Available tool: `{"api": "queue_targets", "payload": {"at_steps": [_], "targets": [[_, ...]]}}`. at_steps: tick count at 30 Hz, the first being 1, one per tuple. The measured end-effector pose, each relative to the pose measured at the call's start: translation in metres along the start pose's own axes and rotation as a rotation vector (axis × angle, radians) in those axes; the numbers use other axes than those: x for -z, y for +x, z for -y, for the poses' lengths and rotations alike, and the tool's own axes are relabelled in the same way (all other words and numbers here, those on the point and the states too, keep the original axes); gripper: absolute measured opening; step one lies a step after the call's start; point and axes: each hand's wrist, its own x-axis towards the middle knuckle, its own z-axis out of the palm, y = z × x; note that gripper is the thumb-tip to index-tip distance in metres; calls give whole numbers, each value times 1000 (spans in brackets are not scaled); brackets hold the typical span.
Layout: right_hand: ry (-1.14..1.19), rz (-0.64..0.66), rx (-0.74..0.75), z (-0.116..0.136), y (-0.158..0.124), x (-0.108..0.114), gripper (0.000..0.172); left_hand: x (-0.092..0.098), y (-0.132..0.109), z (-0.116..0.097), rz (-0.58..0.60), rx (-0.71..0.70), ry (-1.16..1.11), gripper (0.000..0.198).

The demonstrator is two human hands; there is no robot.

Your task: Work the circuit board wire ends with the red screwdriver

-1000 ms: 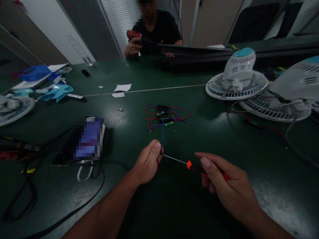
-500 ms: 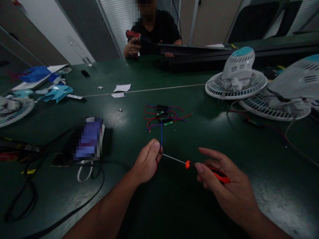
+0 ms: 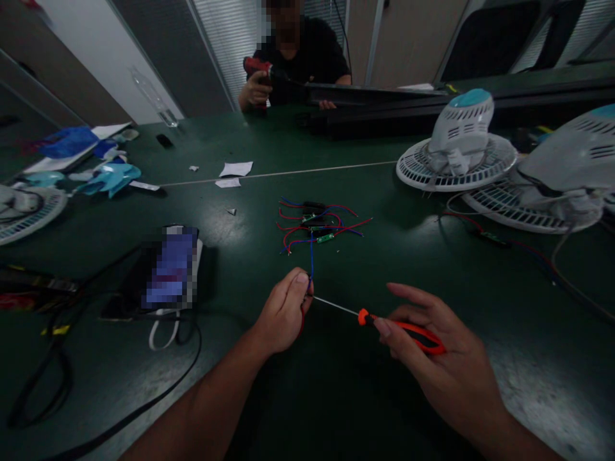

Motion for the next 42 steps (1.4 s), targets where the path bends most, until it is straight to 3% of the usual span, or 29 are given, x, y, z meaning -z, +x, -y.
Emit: {"api": "queue_targets", "payload": {"at_steps": [15,25,42], "targets": [[23,-27,-16,3,0,0,38,-2,1,0,-18,1,-57,32],[1,60,-6,1,-1,2,36,-2,-1,3,-22,-32,-53,32],[83,-16,7,-8,5,-3,43,-3,-2,8,-53,-85,-25,33]]}}
